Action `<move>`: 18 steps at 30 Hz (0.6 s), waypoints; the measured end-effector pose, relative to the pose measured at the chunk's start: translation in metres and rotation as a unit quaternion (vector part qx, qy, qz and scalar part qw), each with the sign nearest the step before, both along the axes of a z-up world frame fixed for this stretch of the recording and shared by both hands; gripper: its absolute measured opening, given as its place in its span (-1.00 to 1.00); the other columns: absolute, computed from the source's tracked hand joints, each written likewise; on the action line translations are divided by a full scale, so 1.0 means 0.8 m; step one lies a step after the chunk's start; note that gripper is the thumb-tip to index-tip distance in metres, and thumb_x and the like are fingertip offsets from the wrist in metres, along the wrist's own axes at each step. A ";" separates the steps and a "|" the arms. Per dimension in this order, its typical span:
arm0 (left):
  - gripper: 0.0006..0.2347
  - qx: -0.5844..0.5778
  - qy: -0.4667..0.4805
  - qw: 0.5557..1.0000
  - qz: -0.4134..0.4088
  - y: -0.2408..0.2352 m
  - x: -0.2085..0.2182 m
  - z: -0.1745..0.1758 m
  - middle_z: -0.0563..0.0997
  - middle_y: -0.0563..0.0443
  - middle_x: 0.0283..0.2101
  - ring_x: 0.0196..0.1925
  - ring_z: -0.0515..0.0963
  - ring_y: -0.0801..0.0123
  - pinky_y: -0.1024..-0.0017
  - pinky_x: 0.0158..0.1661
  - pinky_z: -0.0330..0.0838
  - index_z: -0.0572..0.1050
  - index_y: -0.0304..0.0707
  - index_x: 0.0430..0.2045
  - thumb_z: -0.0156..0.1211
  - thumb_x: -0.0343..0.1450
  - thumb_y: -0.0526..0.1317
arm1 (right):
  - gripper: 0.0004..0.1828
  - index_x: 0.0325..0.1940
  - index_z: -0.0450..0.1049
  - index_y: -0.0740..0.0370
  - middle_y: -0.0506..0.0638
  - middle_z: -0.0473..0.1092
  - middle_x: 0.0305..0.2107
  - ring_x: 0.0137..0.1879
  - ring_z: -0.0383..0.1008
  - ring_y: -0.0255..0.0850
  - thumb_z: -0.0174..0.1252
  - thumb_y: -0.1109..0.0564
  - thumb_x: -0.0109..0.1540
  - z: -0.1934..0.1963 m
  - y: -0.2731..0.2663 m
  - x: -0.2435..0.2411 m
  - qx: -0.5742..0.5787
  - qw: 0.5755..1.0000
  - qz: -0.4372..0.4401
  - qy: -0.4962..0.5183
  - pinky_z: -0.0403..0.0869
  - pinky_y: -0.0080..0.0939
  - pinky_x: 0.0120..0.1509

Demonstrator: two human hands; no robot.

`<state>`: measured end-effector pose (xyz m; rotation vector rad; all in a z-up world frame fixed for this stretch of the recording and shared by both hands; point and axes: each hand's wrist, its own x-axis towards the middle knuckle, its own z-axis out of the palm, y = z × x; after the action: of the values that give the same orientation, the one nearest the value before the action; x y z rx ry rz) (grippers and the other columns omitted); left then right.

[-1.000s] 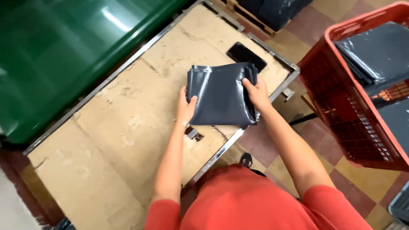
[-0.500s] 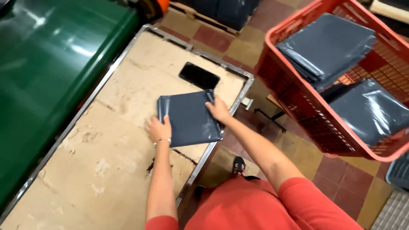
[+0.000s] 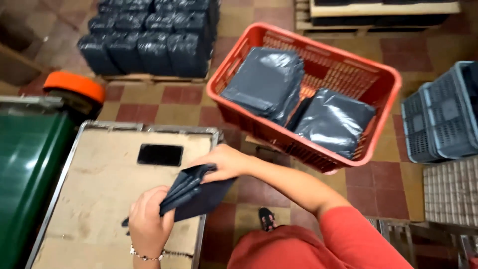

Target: Folding plastic bags and stacking them into a crate at the end of a production line.

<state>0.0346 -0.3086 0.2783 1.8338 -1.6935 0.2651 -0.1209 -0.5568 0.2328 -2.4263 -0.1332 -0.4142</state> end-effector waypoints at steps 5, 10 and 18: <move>-0.65 -0.181 -0.089 0.972 -0.121 -0.100 -0.079 0.082 0.51 -0.25 0.07 0.13 0.57 -0.18 0.01 0.15 0.48 0.35 -0.36 0.02 0.33 0.47 -0.19 | -0.51 0.12 0.57 0.24 0.00 0.60 -0.04 0.09 0.58 -0.31 0.31 0.22 0.08 0.013 -0.050 -0.177 0.142 0.916 -0.360 -0.110 0.46 -0.30 0.23; -0.69 -0.107 0.029 0.973 -0.205 -0.187 -0.114 0.008 0.61 -0.08 -0.08 -0.02 0.61 0.03 0.13 0.03 0.47 0.48 -0.31 0.00 0.30 0.44 -0.17 | -0.83 -0.27 0.52 0.04 -0.13 0.43 -0.43 -0.30 0.39 -0.30 0.32 -0.03 0.19 -0.031 -0.163 -0.326 0.294 0.641 -0.692 -0.156 0.40 -0.15 -0.28; -0.73 0.023 0.061 0.953 -0.296 -0.324 -0.202 -0.045 0.64 0.09 -0.24 -0.15 0.64 0.22 0.30 -0.13 0.55 0.54 -0.15 -0.06 0.30 0.41 -0.09 | -0.59 0.03 0.54 0.32 0.26 0.55 -0.20 -0.02 0.58 0.08 0.29 -0.04 0.26 -0.218 -0.278 -0.407 0.309 0.531 -0.774 -0.154 0.54 0.11 -0.05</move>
<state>-0.1270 -0.5679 0.2419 1.2576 -2.0727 -0.1386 -0.4465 -0.7789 0.0582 -1.0595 1.8005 -1.3041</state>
